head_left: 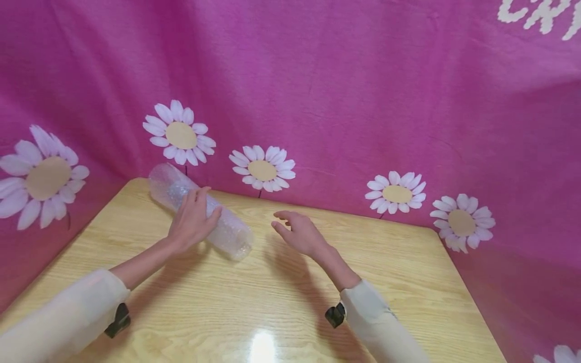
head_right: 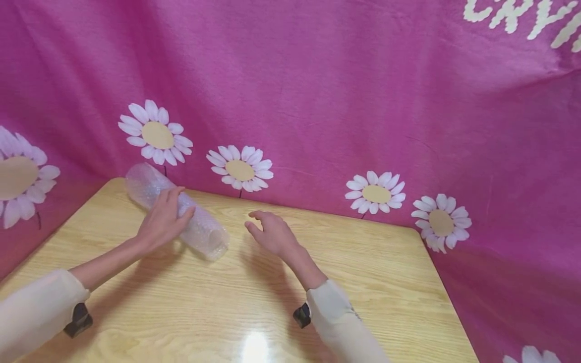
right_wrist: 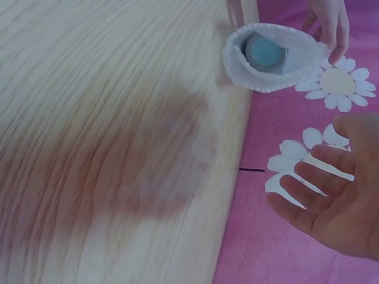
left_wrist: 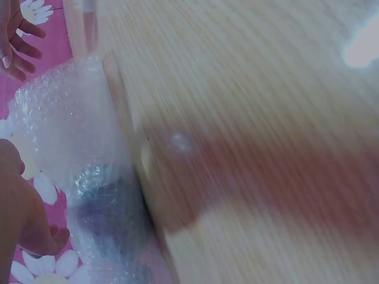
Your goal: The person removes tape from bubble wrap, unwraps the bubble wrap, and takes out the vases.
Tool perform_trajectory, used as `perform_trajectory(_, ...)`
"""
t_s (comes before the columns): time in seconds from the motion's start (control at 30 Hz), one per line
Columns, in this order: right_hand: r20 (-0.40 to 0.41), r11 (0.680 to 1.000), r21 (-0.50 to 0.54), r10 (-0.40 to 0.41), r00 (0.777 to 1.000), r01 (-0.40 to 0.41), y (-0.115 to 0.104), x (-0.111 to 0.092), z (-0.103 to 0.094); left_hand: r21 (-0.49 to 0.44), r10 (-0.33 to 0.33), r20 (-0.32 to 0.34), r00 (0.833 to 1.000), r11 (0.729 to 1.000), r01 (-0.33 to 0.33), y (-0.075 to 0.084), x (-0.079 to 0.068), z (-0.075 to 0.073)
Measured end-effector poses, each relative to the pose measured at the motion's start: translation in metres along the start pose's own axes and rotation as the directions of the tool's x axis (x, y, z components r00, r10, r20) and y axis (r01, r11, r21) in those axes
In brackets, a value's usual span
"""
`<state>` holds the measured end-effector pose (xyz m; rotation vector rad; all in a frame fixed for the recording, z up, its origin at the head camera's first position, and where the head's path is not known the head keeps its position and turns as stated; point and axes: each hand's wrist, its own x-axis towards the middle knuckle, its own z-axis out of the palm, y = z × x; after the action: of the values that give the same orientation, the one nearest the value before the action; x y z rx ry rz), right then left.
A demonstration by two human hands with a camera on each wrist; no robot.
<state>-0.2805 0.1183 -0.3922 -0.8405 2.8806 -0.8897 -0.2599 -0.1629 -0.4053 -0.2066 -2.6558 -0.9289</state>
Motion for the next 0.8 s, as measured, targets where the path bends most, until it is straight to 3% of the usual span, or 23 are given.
perform_trajectory(0.4,-0.011,0.998,0.067,0.015,1.000,-0.014,-0.005,0.019,0.016,-0.082,-0.095,-0.079,0.992,0.993,0.089,-0.018,-0.005,-0.006)
perform_trajectory(0.8,-0.025,0.995,0.096,-0.022,0.999,0.024,-0.017,0.038,0.028,-0.134,-0.116,-0.130,0.985,0.986,0.099,-0.025,-0.008,-0.008)
